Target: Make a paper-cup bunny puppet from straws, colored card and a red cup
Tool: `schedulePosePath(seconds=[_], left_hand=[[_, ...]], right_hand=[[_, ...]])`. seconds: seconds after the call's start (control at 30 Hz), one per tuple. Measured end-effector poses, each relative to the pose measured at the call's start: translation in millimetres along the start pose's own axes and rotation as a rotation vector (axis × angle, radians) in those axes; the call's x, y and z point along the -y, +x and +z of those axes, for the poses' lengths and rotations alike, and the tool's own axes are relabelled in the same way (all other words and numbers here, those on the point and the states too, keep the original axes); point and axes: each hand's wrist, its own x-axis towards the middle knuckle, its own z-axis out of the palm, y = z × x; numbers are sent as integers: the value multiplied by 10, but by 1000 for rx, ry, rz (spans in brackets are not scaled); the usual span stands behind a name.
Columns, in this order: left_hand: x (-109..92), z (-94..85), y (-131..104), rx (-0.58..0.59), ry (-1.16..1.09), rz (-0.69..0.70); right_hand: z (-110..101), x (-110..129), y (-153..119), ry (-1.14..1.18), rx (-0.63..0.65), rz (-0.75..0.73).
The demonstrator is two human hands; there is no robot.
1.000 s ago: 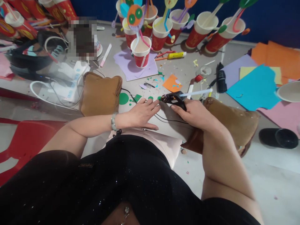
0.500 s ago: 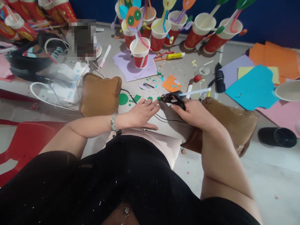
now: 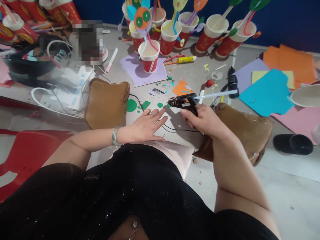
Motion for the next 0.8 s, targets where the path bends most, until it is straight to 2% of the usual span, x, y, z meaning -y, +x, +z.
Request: schedulePosePath(seconds=[0.17, 0.33, 0.6, 0.8], left_hand=[[5, -2, -59, -15, 30, -97], [35, 21, -44, -32, 43, -96], [39, 49, -41, -44, 55, -87], [39, 86, -39, -49, 53, -97]], right_hand=[[89, 59, 112, -183, 64, 13], [154, 68, 193, -309, 58, -30], [167, 73, 221, -347, 74, -88], [159, 109, 235, -342, 91, -45]])
